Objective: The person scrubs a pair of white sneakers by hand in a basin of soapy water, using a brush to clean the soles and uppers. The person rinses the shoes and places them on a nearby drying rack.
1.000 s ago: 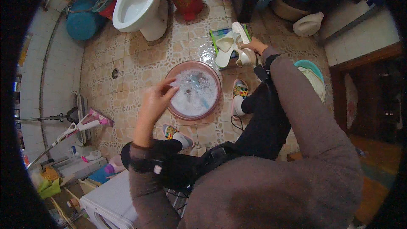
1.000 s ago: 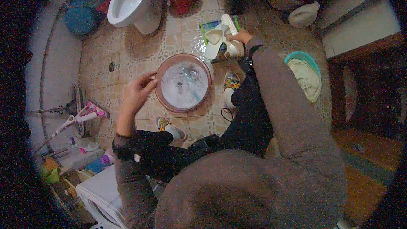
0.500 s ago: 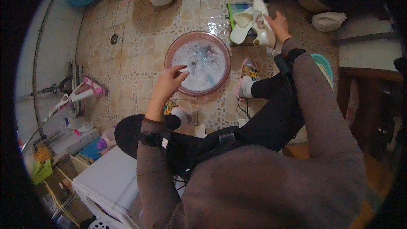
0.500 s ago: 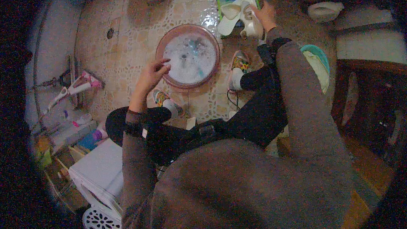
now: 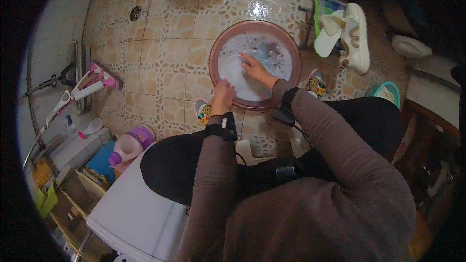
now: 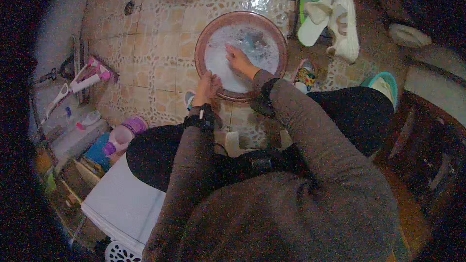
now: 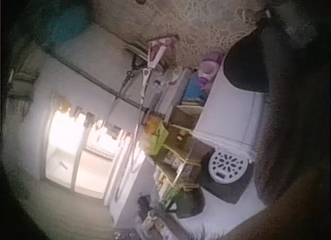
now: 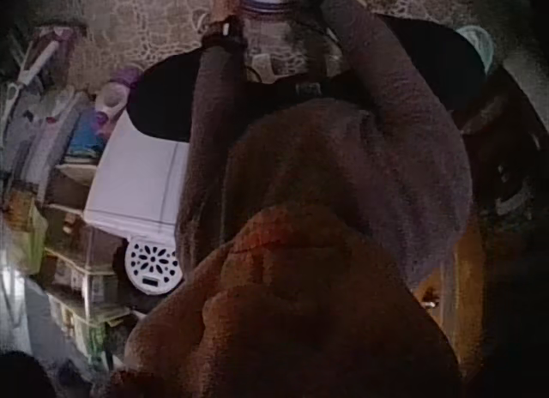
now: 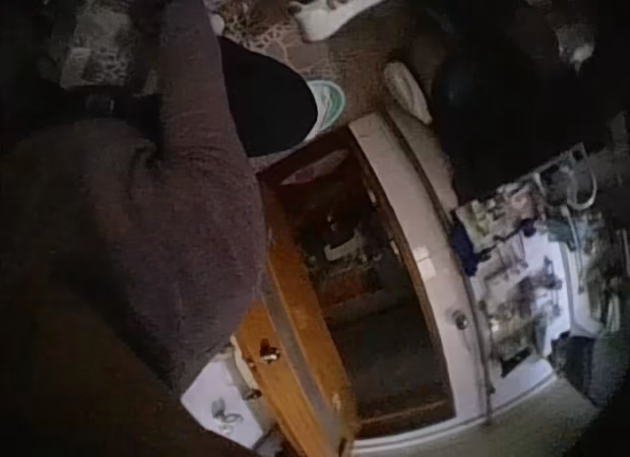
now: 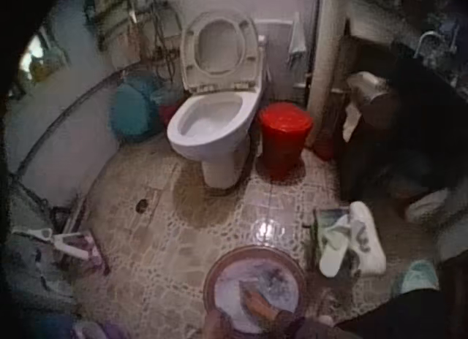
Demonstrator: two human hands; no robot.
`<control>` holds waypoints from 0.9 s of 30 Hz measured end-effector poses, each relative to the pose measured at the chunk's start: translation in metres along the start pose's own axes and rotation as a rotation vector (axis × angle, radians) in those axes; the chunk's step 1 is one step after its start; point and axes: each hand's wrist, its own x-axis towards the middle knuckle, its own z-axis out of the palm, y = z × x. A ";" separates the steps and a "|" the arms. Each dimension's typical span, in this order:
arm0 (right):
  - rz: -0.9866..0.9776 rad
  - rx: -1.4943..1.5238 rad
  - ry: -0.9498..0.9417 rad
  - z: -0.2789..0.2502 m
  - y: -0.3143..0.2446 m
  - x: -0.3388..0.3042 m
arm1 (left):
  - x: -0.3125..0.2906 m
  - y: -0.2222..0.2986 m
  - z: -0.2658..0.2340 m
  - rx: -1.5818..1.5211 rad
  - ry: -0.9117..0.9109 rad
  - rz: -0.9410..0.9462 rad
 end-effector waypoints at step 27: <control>0.119 -0.335 0.345 -0.012 -0.014 0.015 | 0.023 -0.028 0.046 -0.138 0.179 0.155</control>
